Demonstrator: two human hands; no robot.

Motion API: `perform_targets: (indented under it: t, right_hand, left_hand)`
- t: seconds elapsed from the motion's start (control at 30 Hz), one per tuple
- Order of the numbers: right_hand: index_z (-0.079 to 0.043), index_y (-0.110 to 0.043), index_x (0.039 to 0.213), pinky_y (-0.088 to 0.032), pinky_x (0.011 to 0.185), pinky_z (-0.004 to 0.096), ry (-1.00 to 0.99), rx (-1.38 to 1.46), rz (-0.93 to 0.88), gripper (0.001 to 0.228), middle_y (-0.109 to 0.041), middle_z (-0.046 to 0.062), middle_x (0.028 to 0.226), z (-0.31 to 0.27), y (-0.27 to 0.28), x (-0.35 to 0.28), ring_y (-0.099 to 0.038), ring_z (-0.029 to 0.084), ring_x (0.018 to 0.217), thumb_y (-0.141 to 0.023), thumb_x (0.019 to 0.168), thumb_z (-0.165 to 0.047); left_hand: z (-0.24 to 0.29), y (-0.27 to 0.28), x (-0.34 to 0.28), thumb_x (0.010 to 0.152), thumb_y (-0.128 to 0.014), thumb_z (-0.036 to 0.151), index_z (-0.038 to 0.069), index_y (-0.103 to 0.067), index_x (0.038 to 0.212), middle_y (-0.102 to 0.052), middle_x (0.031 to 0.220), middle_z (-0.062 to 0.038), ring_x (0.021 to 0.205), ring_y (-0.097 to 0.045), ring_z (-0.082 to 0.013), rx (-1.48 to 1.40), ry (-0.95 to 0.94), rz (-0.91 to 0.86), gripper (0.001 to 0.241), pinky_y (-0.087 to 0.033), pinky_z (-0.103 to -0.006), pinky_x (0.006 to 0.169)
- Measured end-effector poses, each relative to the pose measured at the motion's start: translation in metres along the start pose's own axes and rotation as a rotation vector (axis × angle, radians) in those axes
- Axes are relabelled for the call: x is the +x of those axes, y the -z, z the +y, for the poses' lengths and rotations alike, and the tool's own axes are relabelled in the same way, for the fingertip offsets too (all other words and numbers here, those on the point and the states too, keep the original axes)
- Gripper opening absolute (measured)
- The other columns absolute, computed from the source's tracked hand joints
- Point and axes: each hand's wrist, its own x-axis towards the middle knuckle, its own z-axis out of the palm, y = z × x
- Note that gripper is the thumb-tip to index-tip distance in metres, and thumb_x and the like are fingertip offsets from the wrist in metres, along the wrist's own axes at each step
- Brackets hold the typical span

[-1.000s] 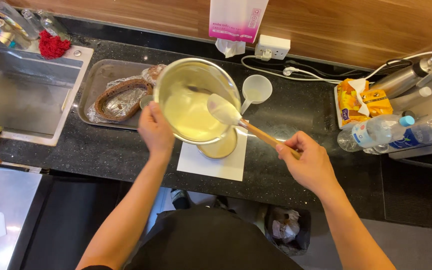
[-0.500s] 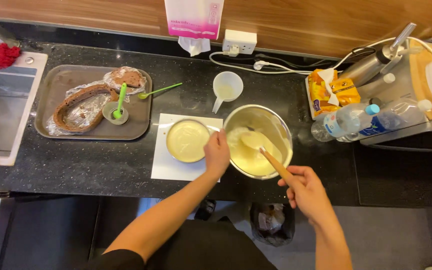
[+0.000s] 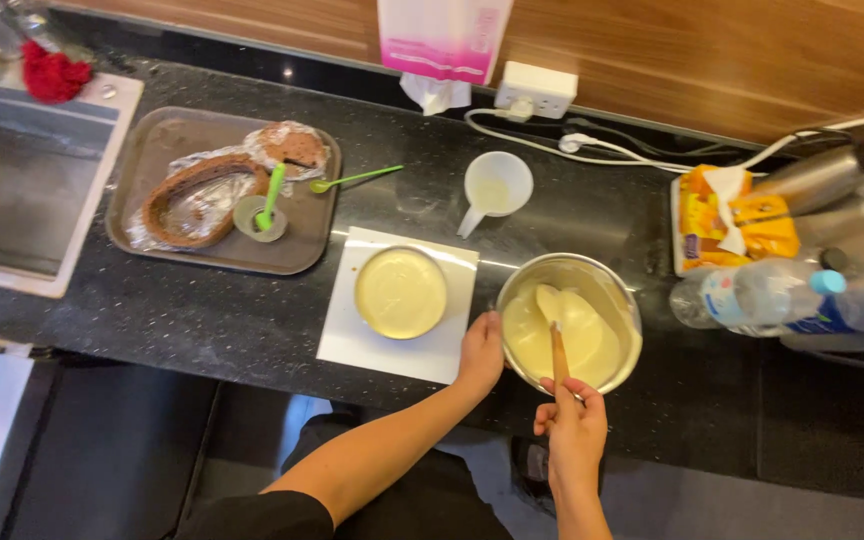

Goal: The person spoons a dark topping from a small cup onto a chocolate cake layer in a round mold, places and presses pieces of chocolate cake into the mold, spoons more topping over them, then pours a white cream mixture from a metal bowl into the mold and spreads it with a spatula. They wipe the mold edge with a tissue and carry the finished cake on a white board.

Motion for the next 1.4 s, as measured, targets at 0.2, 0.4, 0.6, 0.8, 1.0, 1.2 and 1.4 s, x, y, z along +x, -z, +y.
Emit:
perform_targets:
  t: [0.2,0.4,0.6,0.8,1.0,1.2,1.4]
  right_hand:
    - [-0.005,-0.039,0.129,-0.041,0.053,0.033,0.013,0.068,-0.043,0.034,-0.065,0.028,0.121,0.034,-0.009,-0.014,-0.050,0.022,0.063,-0.056,0.099,-0.006]
    - [0.004,-0.055,0.133,-0.055,0.060,0.040,0.333,-0.756,0.177,0.064,-0.070,0.029,0.097,0.068,0.009,-0.013,-0.068,0.036,0.068,-0.082,0.078,-0.012]
    - [0.005,-0.067,0.114,-0.051,0.080,0.047,0.994,-1.197,0.385,0.043,-0.066,0.022,0.091,0.006,-0.107,-0.060,-0.060,0.039,0.078,-0.085,0.089,-0.025]
    - [-0.007,-0.075,0.106,-0.063,0.074,0.044,0.681,-0.924,-0.076,0.027,-0.070,0.021,0.097,-0.008,-0.269,-0.053,-0.070,0.042,0.100,-0.079,0.087,-0.026]
    - [-0.012,-0.073,0.112,-0.061,0.075,0.045,0.814,-0.894,-0.405,0.021,-0.075,0.015,0.103,0.006,-0.379,0.042,-0.072,0.036,0.102,-0.070,0.093,-0.021]
    - [-0.014,-0.071,0.120,-0.054,0.096,0.049,0.967,-1.075,-0.550,0.027,-0.075,0.012,0.108,0.023,-0.469,0.126,-0.069,0.036,0.107,-0.070,0.094,-0.019]
    - [-0.011,-0.067,0.122,-0.052,0.098,0.051,0.734,-1.148,-0.437,0.036,-0.072,0.012,0.107,0.072,-0.507,0.189,-0.069,0.036,0.110,-0.072,0.092,-0.031]
  left_hand:
    - [0.036,0.078,-0.005,0.106,-0.047,0.031,0.003,-0.051,0.119,-0.070,0.084,-0.012,0.062,-0.069,-0.0202,0.016,0.204,-0.342,0.031,-0.055,-0.0295,0.062]
    - [0.077,0.232,0.031,0.103,-0.050,0.012,0.001,-0.057,0.110,-0.065,0.076,-0.011,0.058,-0.063,-0.0187,-0.153,-0.009,-0.202,0.015,-0.059,-0.0309,0.057]
    - [0.106,0.407,0.109,0.099,-0.060,0.017,0.005,-0.060,0.100,-0.068,0.074,-0.005,0.064,-0.064,-0.0174,0.354,-0.326,0.524,0.013,-0.053,-0.0313,0.063]
    - [0.063,0.492,0.226,0.084,-0.077,0.011,0.011,-0.066,0.111,-0.065,0.103,-0.009,0.101,-0.065,-0.0335,0.826,-0.674,0.493,0.028,-0.045,-0.0428,0.095]
    - [0.103,0.443,0.266,0.087,-0.077,0.020,0.017,-0.075,0.113,-0.068,0.112,-0.008,0.116,-0.063,-0.0352,0.912,-0.719,0.134,0.026,-0.047,-0.0445,0.103]
    - [0.100,0.398,0.311,0.088,-0.072,0.031,0.019,-0.066,0.121,-0.067,0.129,-0.002,0.126,-0.053,-0.0268,1.375,-0.786,-0.077,0.035,-0.035,-0.0511,0.107]
    - [0.094,0.408,0.342,0.098,-0.058,0.046,0.019,-0.072,0.102,-0.071,0.095,-0.003,0.104,-0.060,-0.0274,1.412,-0.924,0.146,0.030,-0.039,-0.0497,0.093]
